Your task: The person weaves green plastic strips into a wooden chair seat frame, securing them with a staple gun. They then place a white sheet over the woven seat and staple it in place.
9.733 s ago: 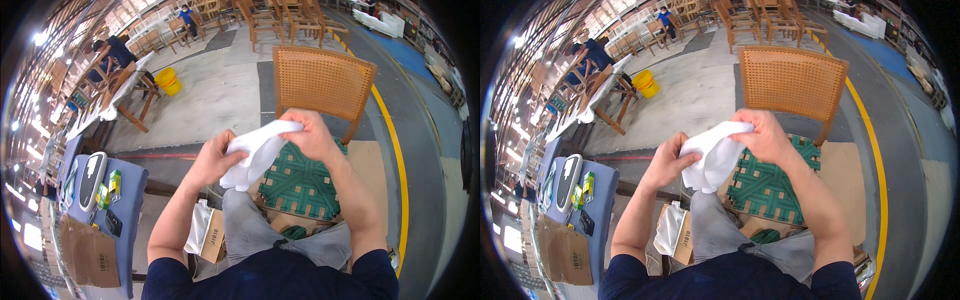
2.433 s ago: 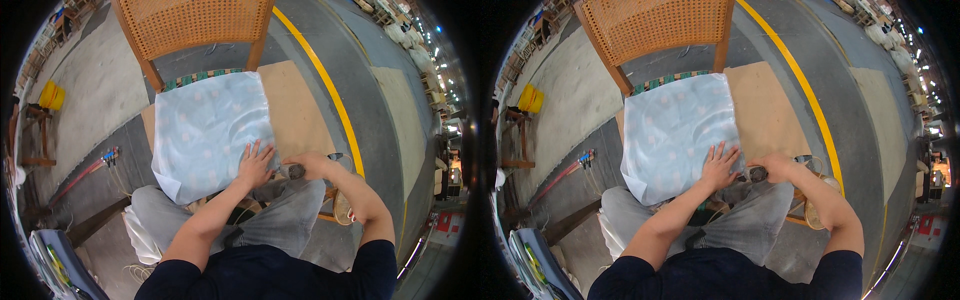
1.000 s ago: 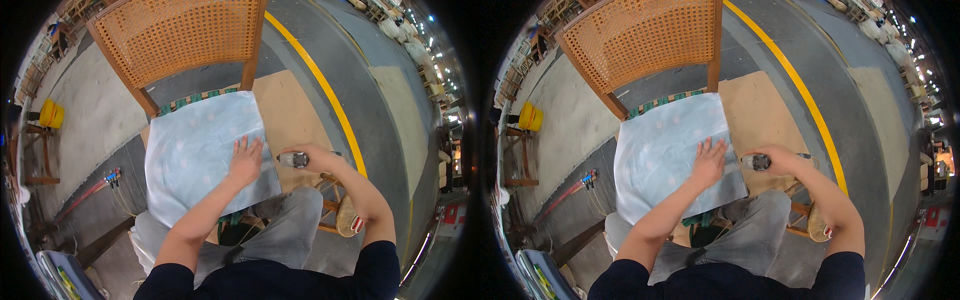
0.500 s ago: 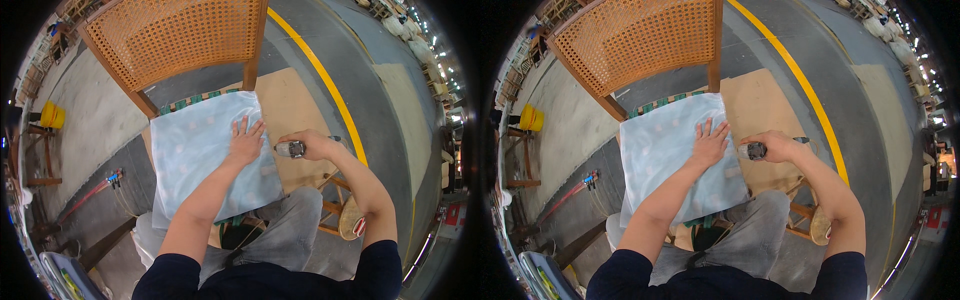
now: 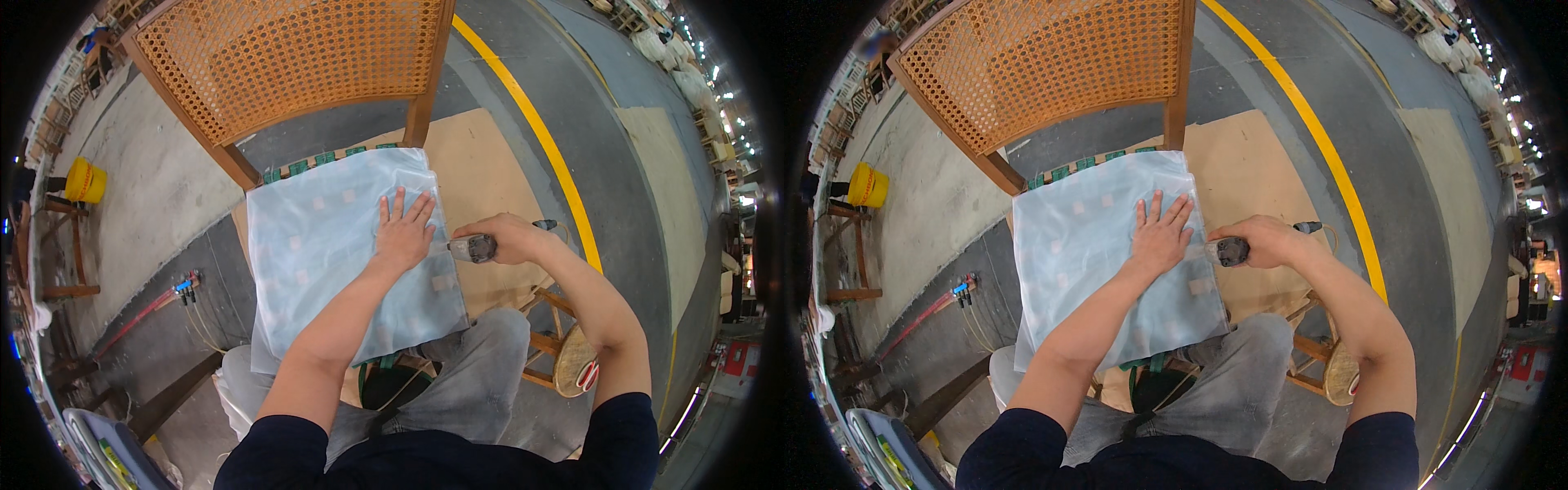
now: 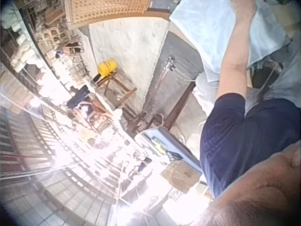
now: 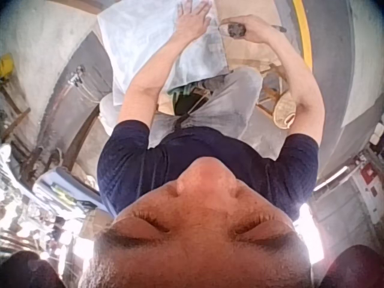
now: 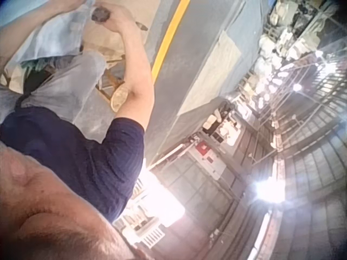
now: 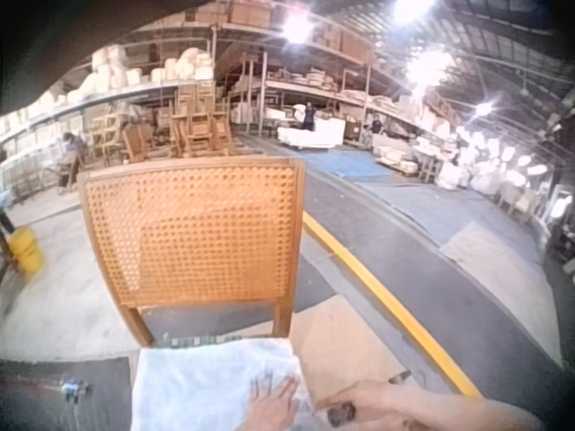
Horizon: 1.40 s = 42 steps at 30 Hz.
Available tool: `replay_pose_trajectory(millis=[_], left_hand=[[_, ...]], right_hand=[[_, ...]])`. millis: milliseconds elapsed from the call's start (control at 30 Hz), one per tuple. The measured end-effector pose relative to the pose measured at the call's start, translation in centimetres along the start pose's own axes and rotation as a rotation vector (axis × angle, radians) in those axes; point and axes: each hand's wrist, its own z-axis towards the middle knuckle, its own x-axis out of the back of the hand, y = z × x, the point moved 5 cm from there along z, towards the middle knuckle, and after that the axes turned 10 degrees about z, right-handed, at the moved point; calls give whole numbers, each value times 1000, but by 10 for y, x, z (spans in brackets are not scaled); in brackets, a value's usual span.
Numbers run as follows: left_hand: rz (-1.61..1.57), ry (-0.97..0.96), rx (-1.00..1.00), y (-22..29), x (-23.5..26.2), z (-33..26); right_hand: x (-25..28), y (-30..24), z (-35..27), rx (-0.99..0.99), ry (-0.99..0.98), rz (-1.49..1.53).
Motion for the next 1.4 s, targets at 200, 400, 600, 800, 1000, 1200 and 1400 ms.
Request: replay_pose_trajectory(millis=[200, 400, 600, 800, 1000, 1200, 1400], left_hand=[[-19, 5, 7, 2, -2, 2], [97, 17, -37, -14, 6, 26], [54, 49, -60, -17, 0, 30], [78, 55, -64, -17, -1, 30], [78, 59, -66, -17, 2, 30], [-20, 71, -29, -30, -1, 38], [18, 129, -21, -41, 4, 55]], right_hand=[[-2, 5, 9, -95, -47, -102], [13, 6, 3, -10, 42, 110], [40, 12, 17, 22, 117, 63], [46, 4, 43, -36, 29, 0], [38, 12, 55, -195, -44, -35], [40, 6, 53, -138, 10, 2], [62, 16, 46, -22, 124, 122]])
